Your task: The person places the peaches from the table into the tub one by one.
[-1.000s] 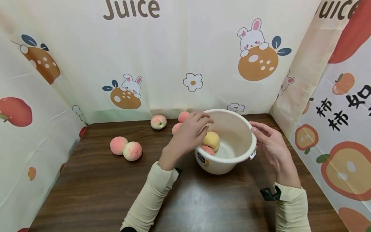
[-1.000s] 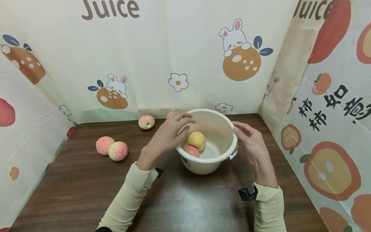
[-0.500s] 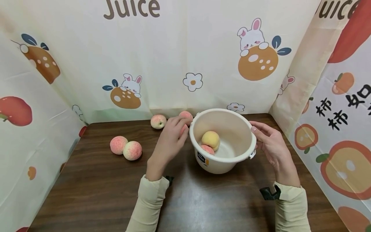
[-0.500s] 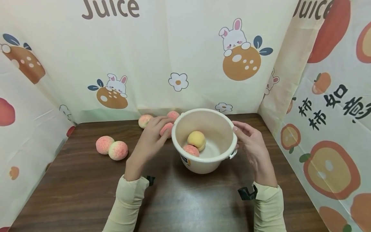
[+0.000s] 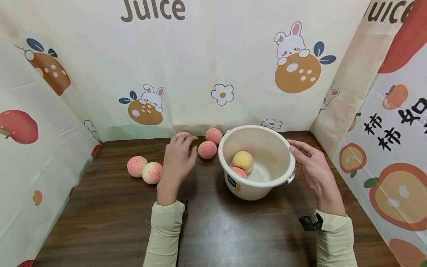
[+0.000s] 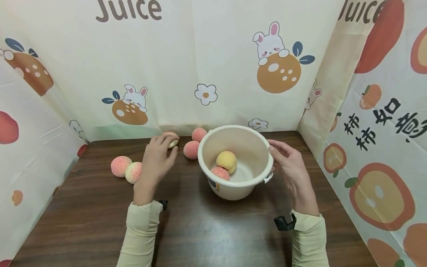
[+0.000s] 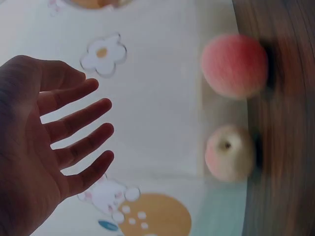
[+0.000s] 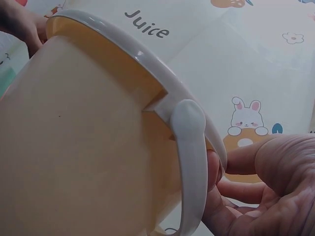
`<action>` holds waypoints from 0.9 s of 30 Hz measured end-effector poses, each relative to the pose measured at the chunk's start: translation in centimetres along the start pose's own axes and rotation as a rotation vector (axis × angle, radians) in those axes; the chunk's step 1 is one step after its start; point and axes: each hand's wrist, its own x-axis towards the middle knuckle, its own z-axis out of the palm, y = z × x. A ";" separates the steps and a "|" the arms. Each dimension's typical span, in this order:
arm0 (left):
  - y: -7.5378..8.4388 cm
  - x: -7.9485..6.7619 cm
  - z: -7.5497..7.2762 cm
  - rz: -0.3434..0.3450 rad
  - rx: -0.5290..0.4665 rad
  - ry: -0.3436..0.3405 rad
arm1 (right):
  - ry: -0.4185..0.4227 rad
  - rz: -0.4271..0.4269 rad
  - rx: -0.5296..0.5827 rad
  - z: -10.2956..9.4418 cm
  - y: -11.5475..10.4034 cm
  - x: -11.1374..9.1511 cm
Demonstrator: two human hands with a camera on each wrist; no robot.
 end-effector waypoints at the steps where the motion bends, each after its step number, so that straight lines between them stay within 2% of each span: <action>1: -0.4 -0.1 -0.1 -0.023 0.007 -0.008 | -0.001 0.000 0.001 0.0 0.0 0.0; 15: -5.6 -1.6 -0.9 -0.313 0.087 -0.125 | 0.010 0.004 -0.006 0.0 -0.1 0.0; 22: -7.5 -2.5 -0.4 -0.411 0.062 -0.189 | -0.015 -0.022 0.040 0.1 0.1 0.1; 27: -8.5 -2.9 0.2 -0.449 0.058 -0.237 | -0.016 -0.020 0.046 0.2 0.1 0.1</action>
